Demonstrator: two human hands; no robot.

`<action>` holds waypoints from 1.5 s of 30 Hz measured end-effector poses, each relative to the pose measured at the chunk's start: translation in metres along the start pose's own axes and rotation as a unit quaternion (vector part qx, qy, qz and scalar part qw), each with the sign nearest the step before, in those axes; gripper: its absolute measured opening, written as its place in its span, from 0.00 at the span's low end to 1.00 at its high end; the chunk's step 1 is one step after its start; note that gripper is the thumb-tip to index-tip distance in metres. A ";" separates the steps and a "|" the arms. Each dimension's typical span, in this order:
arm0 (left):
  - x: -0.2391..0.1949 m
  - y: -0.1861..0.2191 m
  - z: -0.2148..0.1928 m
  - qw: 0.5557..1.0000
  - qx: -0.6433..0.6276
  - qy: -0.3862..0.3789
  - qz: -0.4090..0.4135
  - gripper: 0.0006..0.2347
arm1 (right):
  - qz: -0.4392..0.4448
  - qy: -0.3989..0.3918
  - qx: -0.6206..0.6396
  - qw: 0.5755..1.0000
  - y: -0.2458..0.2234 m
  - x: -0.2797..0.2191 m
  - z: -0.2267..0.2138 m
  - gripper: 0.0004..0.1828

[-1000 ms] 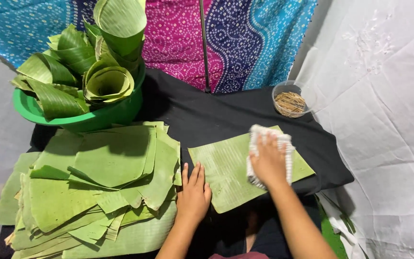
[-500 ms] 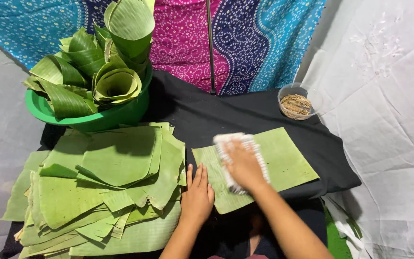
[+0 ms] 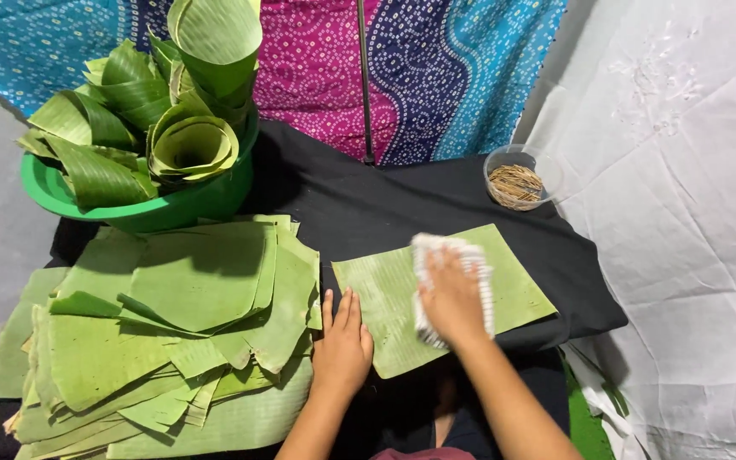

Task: Wiping banana leaves with a cloth, folding them into cones, and pinning them with small wooden sticks.

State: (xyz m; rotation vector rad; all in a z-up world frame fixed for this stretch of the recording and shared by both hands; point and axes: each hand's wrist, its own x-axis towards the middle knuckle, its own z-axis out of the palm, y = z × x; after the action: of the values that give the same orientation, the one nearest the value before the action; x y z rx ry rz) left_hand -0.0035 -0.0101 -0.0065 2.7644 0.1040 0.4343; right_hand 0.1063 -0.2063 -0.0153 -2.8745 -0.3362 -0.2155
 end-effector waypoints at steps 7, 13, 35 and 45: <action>0.000 -0.001 -0.003 1.000 -0.024 -0.016 -0.004 0.20 | -0.219 0.078 0.083 0.969 -0.081 -0.071 -0.038 0.33; 0.000 0.000 -0.003 1.000 -0.009 -0.002 0.004 0.23 | -0.151 0.074 0.092 0.981 -0.025 -0.075 -0.036 0.34; -0.008 0.040 -0.073 0.905 -0.220 -0.064 0.358 0.13 | 0.268 0.362 0.563 0.693 0.212 -0.103 -0.077 0.16; 0.028 0.046 -0.054 0.672 -0.710 0.064 -0.202 0.06 | 0.224 0.445 0.579 0.645 0.184 -0.121 -0.157 0.27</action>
State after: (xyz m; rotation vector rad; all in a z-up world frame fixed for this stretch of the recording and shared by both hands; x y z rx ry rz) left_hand 0.0073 -0.0330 0.0658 1.0926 0.2606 0.3310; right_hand 0.0158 -0.4454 0.0745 -1.2361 0.3460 -0.8685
